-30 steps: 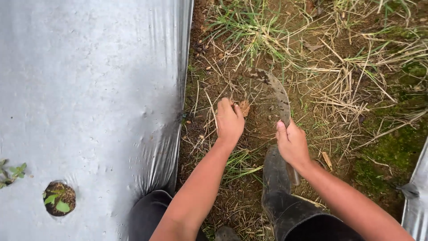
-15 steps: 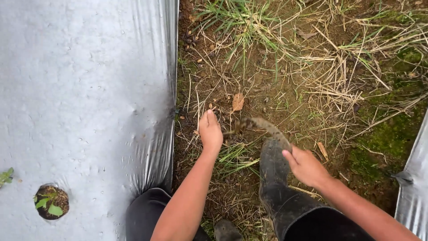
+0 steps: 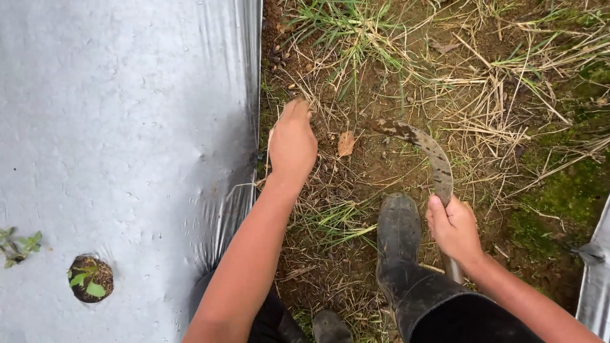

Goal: The person uses a sickle to cut and remove weeds growing along the edge of a plastic-covered garden bed. They repeatedly slice the grass and pull the clumps away by hand, clearing the soil between the rows of crops.

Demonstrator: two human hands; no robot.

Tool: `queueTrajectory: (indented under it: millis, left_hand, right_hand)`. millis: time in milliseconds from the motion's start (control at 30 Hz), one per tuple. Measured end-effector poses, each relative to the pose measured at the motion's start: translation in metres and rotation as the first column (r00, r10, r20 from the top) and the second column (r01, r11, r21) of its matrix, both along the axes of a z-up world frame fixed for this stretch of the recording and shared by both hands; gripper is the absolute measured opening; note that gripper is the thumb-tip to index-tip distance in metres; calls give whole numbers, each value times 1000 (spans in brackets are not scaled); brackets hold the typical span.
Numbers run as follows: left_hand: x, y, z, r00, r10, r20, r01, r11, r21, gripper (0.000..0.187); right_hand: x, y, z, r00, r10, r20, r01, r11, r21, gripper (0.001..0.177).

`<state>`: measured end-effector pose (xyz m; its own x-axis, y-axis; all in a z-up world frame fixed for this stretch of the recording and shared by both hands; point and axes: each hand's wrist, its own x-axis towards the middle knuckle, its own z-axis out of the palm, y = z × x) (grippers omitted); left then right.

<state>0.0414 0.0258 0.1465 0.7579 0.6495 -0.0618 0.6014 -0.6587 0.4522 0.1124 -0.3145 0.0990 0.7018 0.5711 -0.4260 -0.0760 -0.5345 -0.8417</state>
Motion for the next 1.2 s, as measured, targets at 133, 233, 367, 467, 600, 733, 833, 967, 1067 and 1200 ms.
queueTrajectory:
  millis: [133, 233, 367, 467, 600, 733, 833, 967, 1067, 1200]
  left_hand:
    - [-4, 27, -69, 914, 69, -401, -31, 994, 102, 41]
    - [-17, 37, -103, 826, 53, -562, -67, 998, -5, 23]
    - [-42, 19, -106, 881, 27, -473, -100, 986, -130, 29]
    - [-48, 18, -113, 909, 67, -410, -145, 976, -162, 30]
    - [-47, 20, -127, 918, 122, -376, -236, 932, -275, 33]
    - [-46, 16, -114, 927, 130, -353, -232, 936, -264, 32]
    - [-46, 13, -115, 918, 146, -368, -249, 936, -250, 34]
    - [-59, -10, -97, 923, 191, -334, -319, 866, -385, 37]
    - [-71, -49, -83, 929, 157, -336, -318, 801, -507, 37]
    - [-96, -118, -37, 912, -63, -406, -264, 667, -697, 31]
  right_hand:
    - [16, 38, 20, 994, 78, 79, -70, 993, -97, 42]
    - [23, 67, 20, 984, 163, 76, -147, 972, -184, 29]
    - [22, 107, 2, 966, 231, 115, -225, 973, -59, 26]
    - [25, 130, -9, 936, 336, 104, -329, 941, -78, 25]
    - [26, 138, -8, 953, 256, 161, -262, 965, 17, 25]
    - [18, 137, -15, 973, 83, 215, -134, 963, 235, 29]
    - [15, 137, 7, 894, 445, 48, -417, 867, -275, 34]
    - [-2, 116, 4, 966, 247, 77, -230, 955, -186, 26]
    - [5, 87, 3, 989, 76, 131, -69, 996, -58, 31]
    - [19, 37, 6, 990, -9, 143, 15, 999, -38, 34]
